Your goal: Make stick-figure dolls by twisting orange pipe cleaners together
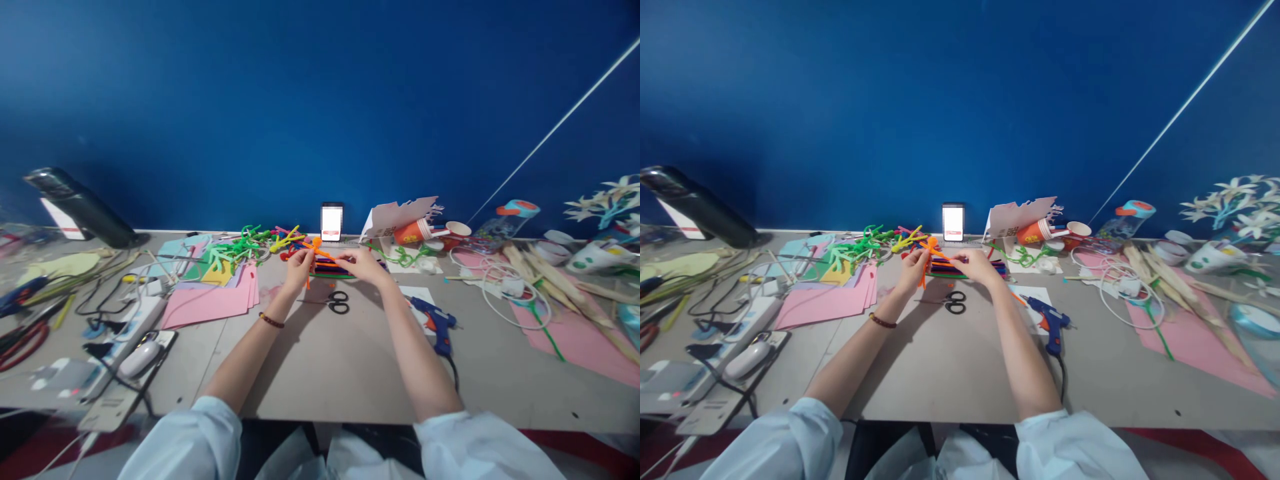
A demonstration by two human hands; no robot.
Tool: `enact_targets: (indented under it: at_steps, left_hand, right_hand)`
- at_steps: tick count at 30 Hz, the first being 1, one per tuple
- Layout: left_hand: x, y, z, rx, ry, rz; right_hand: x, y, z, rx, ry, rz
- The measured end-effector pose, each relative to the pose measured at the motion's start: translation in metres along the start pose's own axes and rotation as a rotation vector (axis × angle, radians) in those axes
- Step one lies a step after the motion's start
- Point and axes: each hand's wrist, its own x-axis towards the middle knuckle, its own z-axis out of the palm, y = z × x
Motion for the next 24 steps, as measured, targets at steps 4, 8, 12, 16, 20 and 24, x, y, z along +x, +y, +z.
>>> enact_targets:
  at_steps: [4,8,12,16,20,24]
  left_hand:
    - [0.000,0.000,0.000,0.020,-0.022,0.028]
    - [-0.003,0.003,0.004,0.050,-0.074,0.007]
    - [-0.005,0.006,0.006,0.039,-0.081,0.004]
    - [-0.005,0.007,0.004,0.048,-0.056,0.037]
    - [-0.005,0.010,0.003,0.039,-0.040,0.017]
    - [-0.006,0.012,0.005,0.051,-0.028,0.038]
  right_hand:
    - [0.004,0.004,0.013,0.118,0.023,0.007]
    - [0.009,0.008,0.028,0.231,0.076,0.014]
    - [0.013,0.015,0.036,0.259,0.175,0.003]
    - [0.014,0.019,0.036,0.261,0.201,0.000]
    - [0.014,0.018,0.034,0.227,0.214,-0.006]
    - [0.013,0.015,0.033,0.205,0.218,-0.019]
